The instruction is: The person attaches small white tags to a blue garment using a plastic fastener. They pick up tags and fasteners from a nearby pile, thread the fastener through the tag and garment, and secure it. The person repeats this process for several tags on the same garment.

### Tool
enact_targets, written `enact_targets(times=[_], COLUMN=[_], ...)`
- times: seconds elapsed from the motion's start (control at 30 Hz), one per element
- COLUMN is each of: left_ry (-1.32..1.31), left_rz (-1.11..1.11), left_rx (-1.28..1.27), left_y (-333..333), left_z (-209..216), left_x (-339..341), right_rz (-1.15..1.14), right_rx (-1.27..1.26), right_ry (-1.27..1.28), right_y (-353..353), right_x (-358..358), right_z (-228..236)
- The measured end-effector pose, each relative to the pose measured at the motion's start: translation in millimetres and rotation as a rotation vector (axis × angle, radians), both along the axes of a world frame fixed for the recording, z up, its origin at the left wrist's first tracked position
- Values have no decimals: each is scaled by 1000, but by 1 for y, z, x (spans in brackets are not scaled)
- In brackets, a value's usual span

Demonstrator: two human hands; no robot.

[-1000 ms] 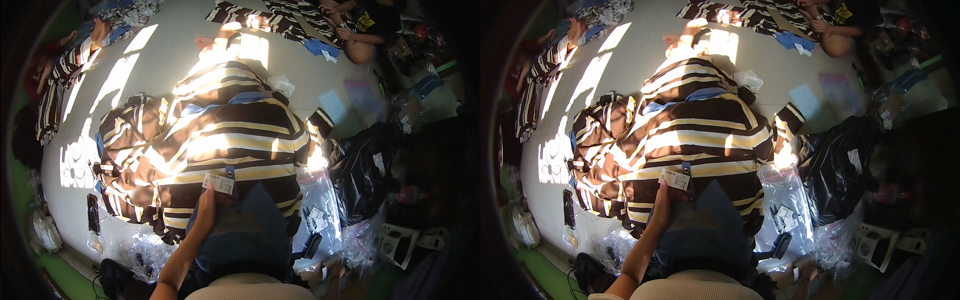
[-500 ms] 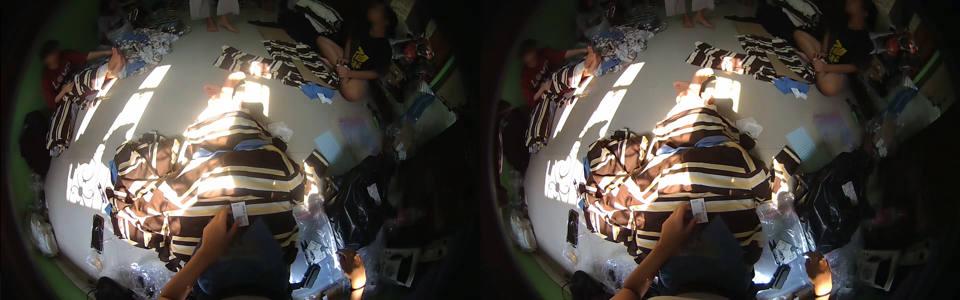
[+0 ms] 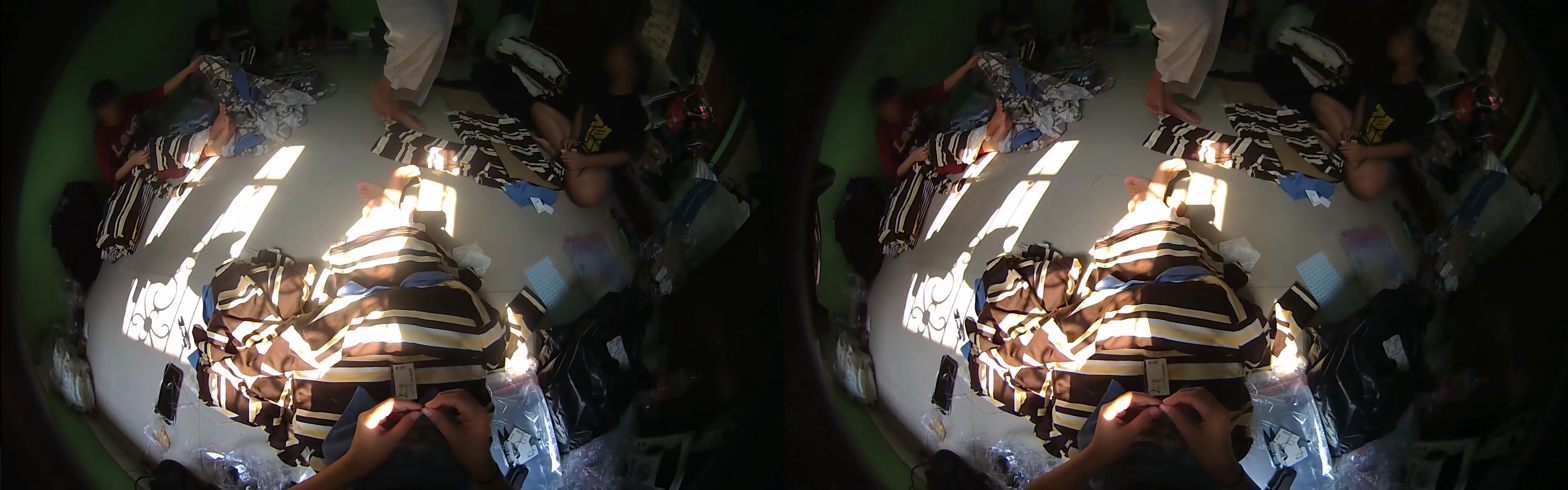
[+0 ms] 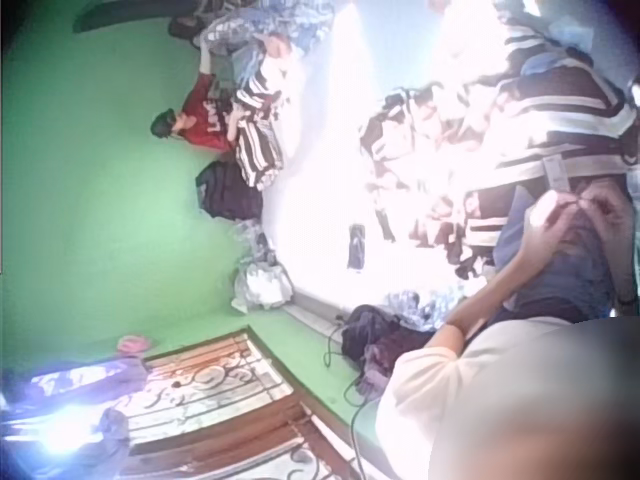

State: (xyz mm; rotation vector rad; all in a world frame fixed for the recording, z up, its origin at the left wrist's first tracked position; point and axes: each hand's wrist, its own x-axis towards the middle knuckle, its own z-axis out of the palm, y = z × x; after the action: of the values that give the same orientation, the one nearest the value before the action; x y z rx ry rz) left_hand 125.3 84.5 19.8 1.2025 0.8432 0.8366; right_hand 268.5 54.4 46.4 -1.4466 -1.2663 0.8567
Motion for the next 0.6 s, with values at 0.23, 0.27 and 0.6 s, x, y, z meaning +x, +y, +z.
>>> enact_targets(times=[0.23,0.27,0.6], left_ry=[-56,-6,359], left_rz=[-17,3,-15], left_rx=[-127,-66,120], left_y=[4,4,2], left_z=[-5,-5,-4], left_x=[1,3,-6], right_rz=[34,60,102], right_rx=[-181,-184,267], right_ry=[368,251,-481], right_y=[0,-1,-6], right_x=[1,1,-6], right_z=[-11,-9,-18])
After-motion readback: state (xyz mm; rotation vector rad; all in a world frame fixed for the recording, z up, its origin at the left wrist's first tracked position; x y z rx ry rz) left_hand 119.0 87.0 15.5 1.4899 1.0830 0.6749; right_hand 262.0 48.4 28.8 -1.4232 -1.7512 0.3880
